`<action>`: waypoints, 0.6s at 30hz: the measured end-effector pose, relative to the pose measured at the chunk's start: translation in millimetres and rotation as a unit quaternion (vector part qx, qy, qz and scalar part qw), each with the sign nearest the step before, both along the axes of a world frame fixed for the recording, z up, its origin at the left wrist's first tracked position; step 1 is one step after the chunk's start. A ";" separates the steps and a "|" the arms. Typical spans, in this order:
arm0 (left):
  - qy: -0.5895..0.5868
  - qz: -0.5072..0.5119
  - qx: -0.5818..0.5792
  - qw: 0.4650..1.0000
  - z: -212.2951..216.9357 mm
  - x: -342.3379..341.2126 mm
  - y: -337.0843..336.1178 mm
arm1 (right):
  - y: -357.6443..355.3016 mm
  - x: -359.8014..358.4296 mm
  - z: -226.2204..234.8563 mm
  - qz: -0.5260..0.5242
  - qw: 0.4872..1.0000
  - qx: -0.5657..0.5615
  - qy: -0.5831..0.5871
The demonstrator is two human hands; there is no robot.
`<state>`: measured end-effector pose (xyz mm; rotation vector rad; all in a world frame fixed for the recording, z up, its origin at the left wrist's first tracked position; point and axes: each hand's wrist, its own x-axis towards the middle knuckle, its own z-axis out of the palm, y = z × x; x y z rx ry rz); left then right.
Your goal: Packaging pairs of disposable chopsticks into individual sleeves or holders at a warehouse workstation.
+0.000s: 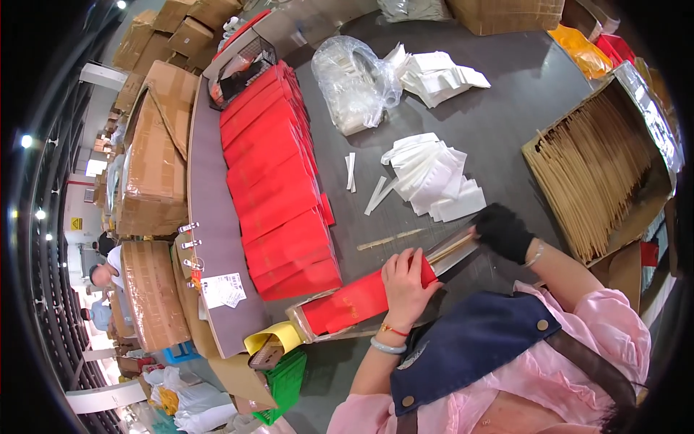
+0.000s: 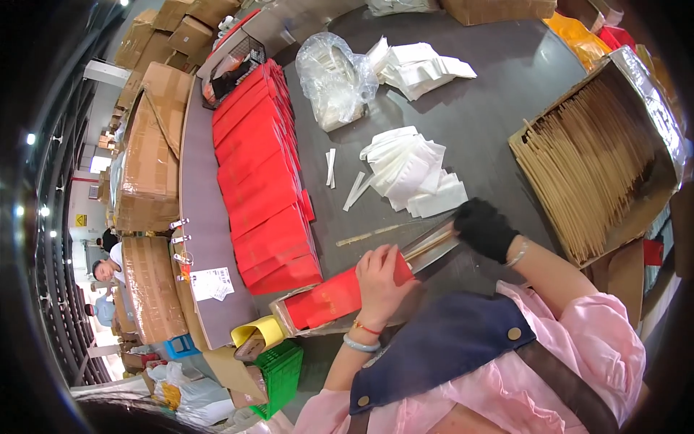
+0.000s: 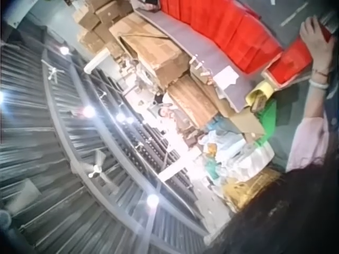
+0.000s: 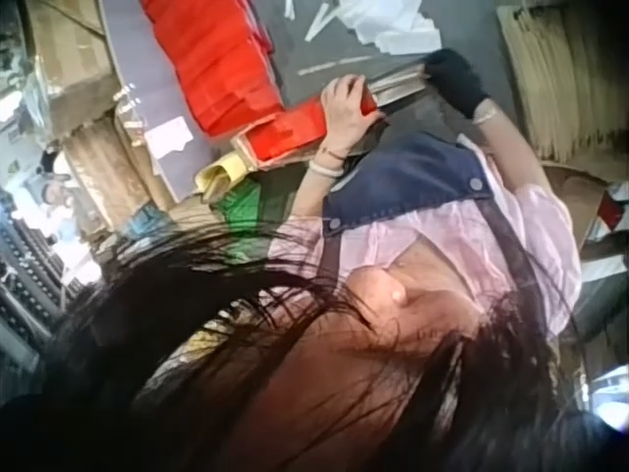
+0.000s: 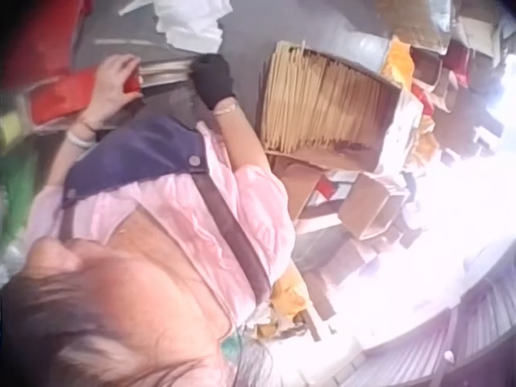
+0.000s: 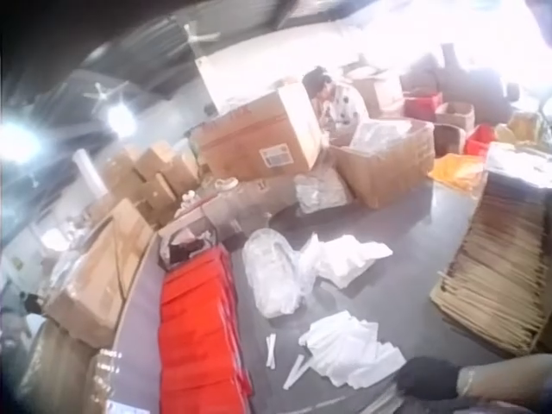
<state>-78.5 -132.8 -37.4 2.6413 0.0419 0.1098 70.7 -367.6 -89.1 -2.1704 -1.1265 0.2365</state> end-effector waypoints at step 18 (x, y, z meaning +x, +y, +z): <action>-0.039 -0.075 0.092 0.992 83.0 50.4 114.6 | -0.4 -8.2 79.5 -0.155 0.986 -0.047 -0.029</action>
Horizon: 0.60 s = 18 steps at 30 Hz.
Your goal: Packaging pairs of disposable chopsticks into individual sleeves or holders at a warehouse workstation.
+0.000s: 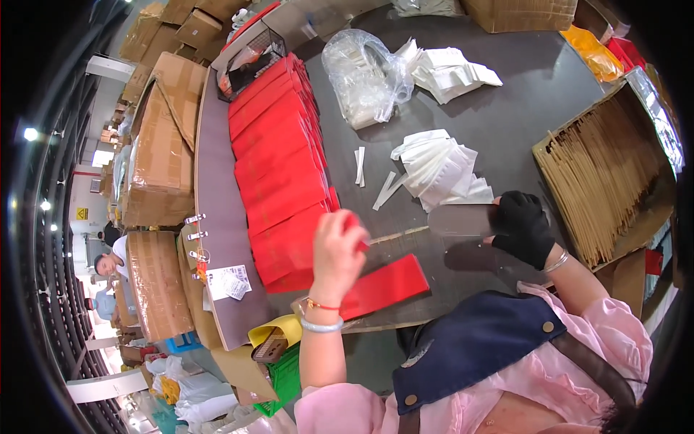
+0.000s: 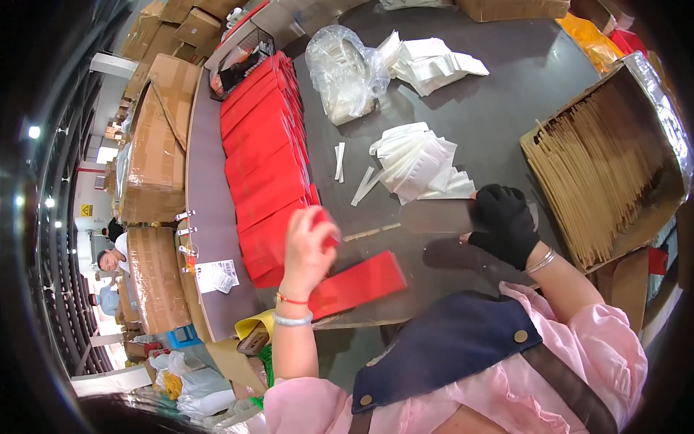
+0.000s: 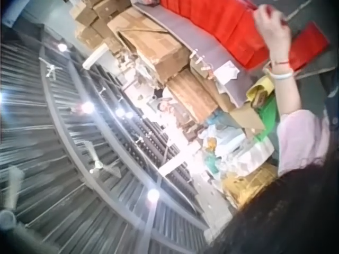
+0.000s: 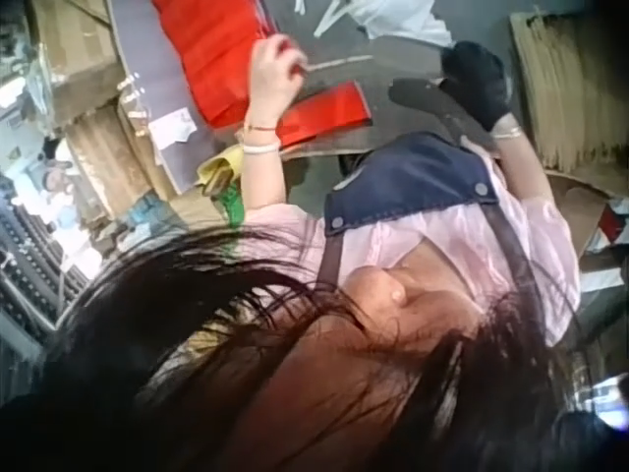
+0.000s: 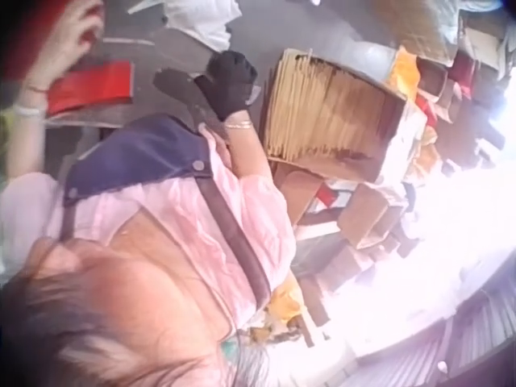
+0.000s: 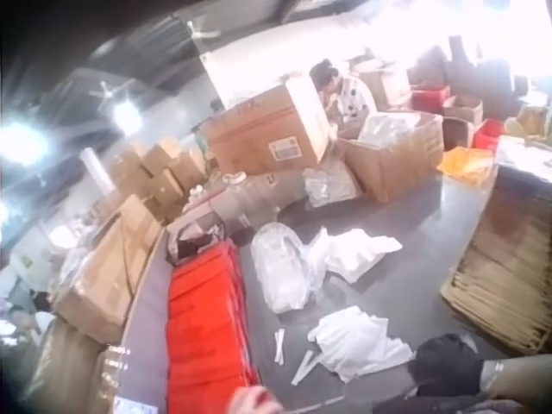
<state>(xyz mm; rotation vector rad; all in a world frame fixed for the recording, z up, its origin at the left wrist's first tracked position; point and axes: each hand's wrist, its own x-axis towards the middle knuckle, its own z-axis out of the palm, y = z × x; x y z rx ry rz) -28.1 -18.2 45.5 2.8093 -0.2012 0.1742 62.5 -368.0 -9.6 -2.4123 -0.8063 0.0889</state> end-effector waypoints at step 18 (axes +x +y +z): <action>0.084 0.289 -0.136 0.944 -108.0 -64.1 -90.6 | 60.4 -30.0 -34.6 0.233 0.967 -0.101 0.036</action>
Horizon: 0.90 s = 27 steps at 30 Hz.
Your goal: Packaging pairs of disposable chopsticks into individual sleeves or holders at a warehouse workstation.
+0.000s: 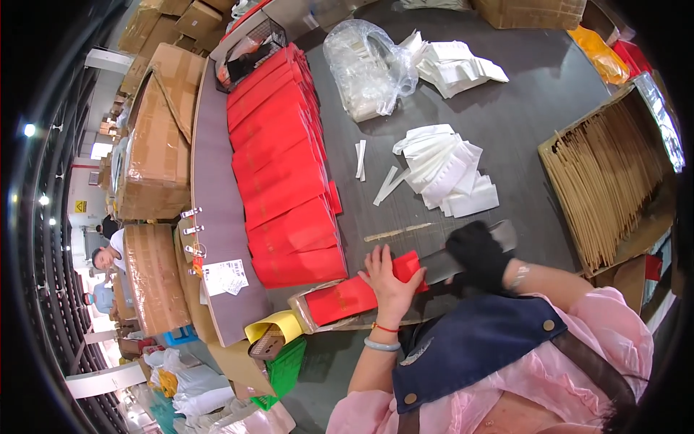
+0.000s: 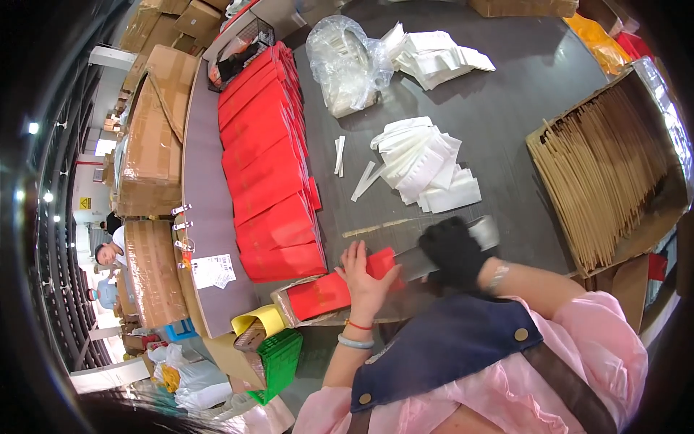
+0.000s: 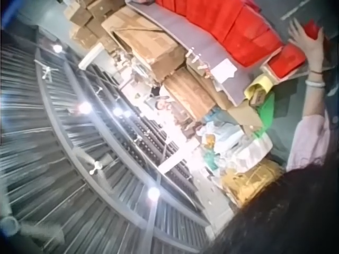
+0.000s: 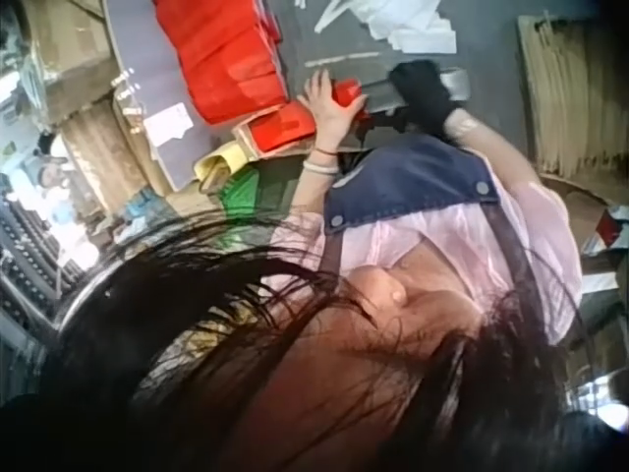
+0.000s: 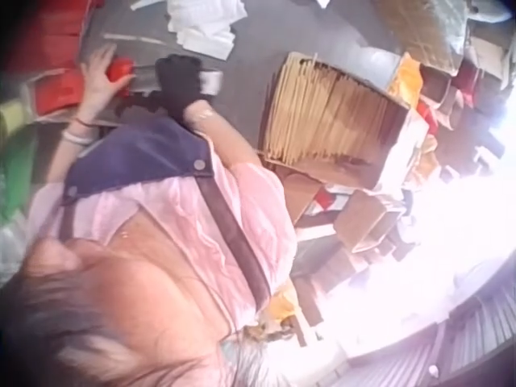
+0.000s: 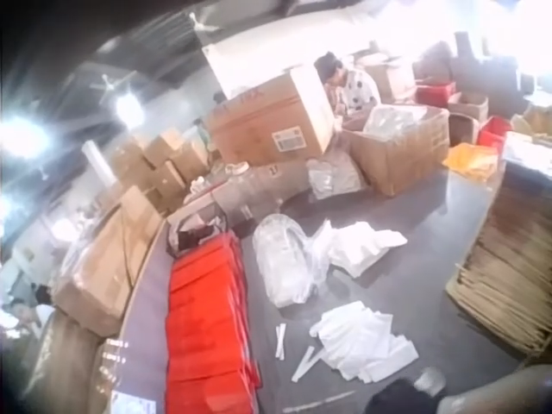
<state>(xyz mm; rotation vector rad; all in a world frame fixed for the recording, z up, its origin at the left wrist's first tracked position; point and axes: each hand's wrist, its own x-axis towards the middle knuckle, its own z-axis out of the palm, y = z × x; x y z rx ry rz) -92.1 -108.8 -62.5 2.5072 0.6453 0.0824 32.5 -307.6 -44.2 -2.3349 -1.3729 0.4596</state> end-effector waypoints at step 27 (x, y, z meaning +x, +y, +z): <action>-0.187 -0.069 -0.110 0.974 6.1 111.6 -17.2 | -328.4 83.0 -43.2 -0.562 0.804 -0.131 -0.146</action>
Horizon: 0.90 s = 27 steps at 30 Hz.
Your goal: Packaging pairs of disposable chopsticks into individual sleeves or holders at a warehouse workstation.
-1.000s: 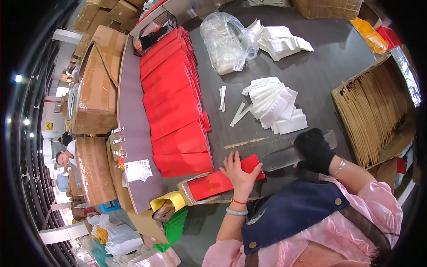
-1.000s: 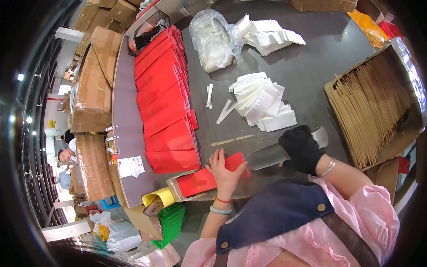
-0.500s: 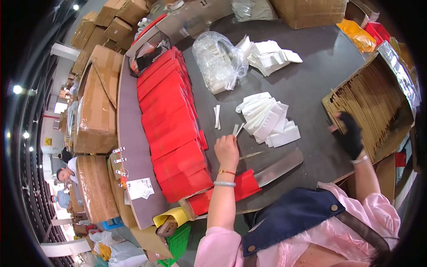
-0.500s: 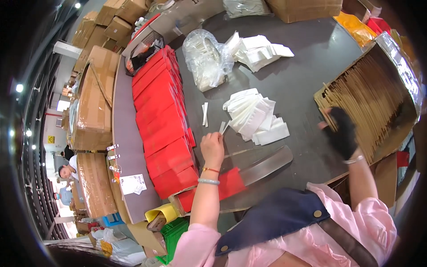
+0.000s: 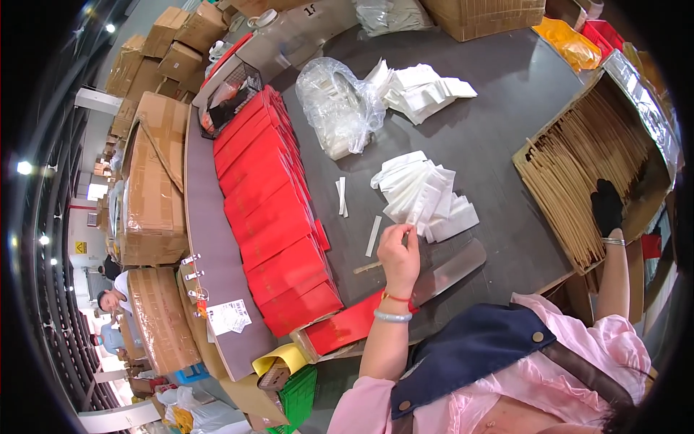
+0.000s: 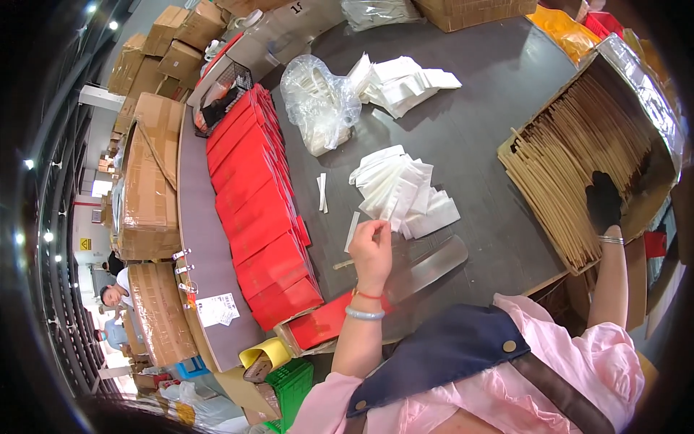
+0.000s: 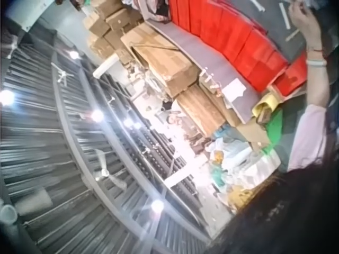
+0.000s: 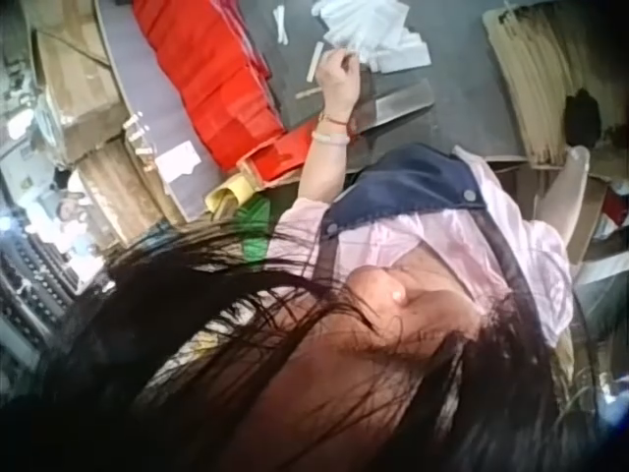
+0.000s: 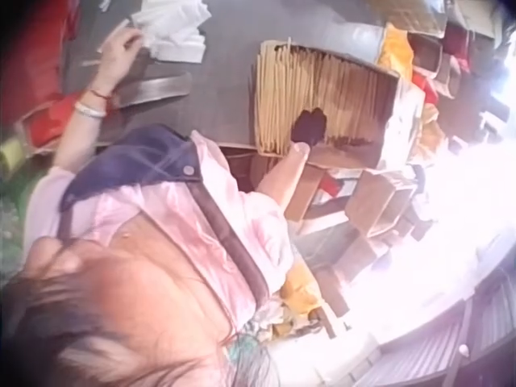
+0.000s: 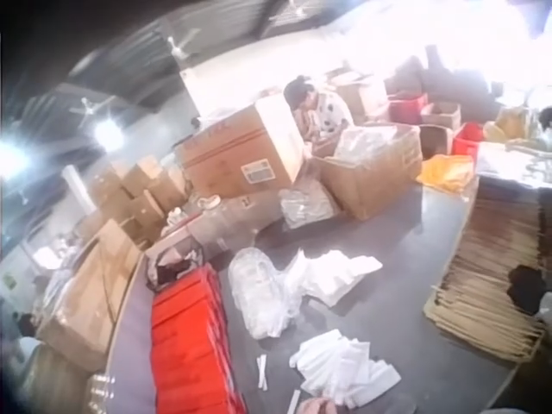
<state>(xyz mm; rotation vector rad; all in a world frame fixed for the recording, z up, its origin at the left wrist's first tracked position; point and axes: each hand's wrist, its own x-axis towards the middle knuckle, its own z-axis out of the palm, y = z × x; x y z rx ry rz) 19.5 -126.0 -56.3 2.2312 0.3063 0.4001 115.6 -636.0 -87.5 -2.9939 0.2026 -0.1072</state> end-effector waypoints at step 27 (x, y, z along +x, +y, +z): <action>0.128 -0.130 0.206 0.961 23.8 -95.5 -8.4 | 257.0 -57.2 -14.1 0.464 0.828 0.315 0.003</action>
